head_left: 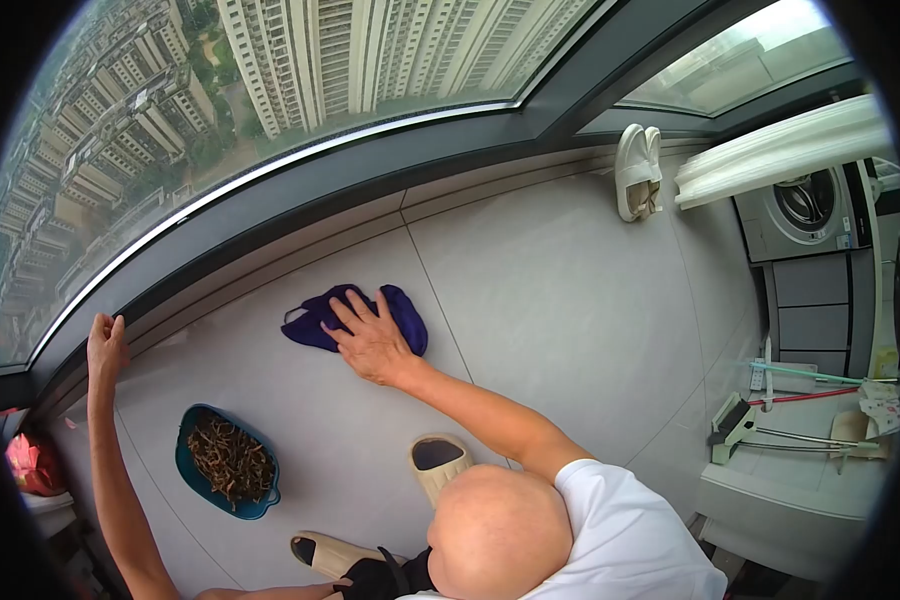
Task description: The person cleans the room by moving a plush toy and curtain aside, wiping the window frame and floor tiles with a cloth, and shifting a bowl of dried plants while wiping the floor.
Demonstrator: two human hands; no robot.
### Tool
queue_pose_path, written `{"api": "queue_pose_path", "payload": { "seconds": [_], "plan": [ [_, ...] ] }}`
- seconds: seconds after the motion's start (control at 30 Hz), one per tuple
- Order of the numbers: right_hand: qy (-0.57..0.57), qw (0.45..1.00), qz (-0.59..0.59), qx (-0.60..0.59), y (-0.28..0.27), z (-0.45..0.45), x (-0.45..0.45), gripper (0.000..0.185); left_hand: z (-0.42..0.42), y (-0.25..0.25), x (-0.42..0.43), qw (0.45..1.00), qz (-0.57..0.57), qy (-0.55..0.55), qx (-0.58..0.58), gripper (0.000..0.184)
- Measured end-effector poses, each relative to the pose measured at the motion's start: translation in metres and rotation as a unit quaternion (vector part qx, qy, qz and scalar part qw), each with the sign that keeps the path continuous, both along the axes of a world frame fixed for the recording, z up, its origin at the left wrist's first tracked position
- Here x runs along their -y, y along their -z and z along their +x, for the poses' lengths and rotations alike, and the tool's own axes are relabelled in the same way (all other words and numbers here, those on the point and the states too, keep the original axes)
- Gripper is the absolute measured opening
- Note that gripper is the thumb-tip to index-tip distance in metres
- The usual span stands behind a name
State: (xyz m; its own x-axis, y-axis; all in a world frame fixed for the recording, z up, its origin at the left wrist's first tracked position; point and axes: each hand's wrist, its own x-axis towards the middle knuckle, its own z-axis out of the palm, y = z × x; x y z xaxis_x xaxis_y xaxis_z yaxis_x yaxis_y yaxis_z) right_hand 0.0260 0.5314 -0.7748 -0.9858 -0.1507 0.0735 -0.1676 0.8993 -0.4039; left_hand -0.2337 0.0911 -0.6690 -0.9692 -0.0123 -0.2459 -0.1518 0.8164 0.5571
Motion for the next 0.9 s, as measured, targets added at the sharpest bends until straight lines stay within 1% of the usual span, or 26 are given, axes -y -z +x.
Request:
{"api": "queue_pose_path", "payload": {
  "seconds": [0.03,0.1,0.13,0.27,0.37,0.43,0.5,0.6,0.7,0.77,0.83,0.9],
  "plan": [
    [0.004,1.000,0.025,0.005,-0.006,0.011,-0.014,0.045,0.008,-0.007,-0.001,1.000,0.001,-0.003,0.017,0.030],
    [0.118,0.991,0.065,0.026,-0.007,0.027,-0.043,0.043,0.022,-0.016,0.000,0.999,0.007,-0.011,0.052,0.033],
    [0.169,0.981,0.087,0.035,-0.010,0.036,-0.064,0.044,0.024,-0.013,0.012,0.998,0.000,-0.005,0.057,0.034],
    [0.340,0.924,0.141,0.100,-0.006,0.089,-0.162,0.050,0.045,-0.009,0.051,0.996,0.039,-0.063,0.043,0.035],
    [0.466,0.855,0.149,0.172,-0.015,0.151,-0.227,0.051,0.067,-0.009,0.081,0.993,0.050,-0.086,0.060,0.037],
    [0.560,0.796,0.137,0.185,-0.008,0.209,-0.255,0.051,0.073,0.003,0.120,0.993,0.037,-0.084,0.077,0.038],
    [0.650,0.728,0.126,0.175,0.002,0.264,-0.259,0.051,0.080,0.015,0.158,0.989,0.033,-0.108,0.098,0.041],
    [0.706,0.679,0.106,0.175,0.009,0.299,-0.226,0.051,0.088,0.030,0.194,0.979,0.051,-0.149,0.132,0.043],
    [0.667,0.717,0.121,0.160,0.022,0.285,-0.167,0.052,0.096,0.037,0.208,0.965,0.069,-0.168,0.188,0.045],
    [0.605,0.767,0.132,0.169,0.018,0.250,-0.120,0.053,0.100,0.039,0.206,0.960,0.072,-0.156,0.221,0.045],
    [0.535,0.826,0.115,0.132,0.016,0.206,-0.082,0.053,0.103,0.033,0.186,0.959,0.070,-0.136,0.240,0.046],
    [0.440,0.889,0.104,0.078,0.011,0.153,-0.057,0.053,0.100,0.027,0.167,0.958,0.073,-0.127,0.246,0.045]
  ]
}}
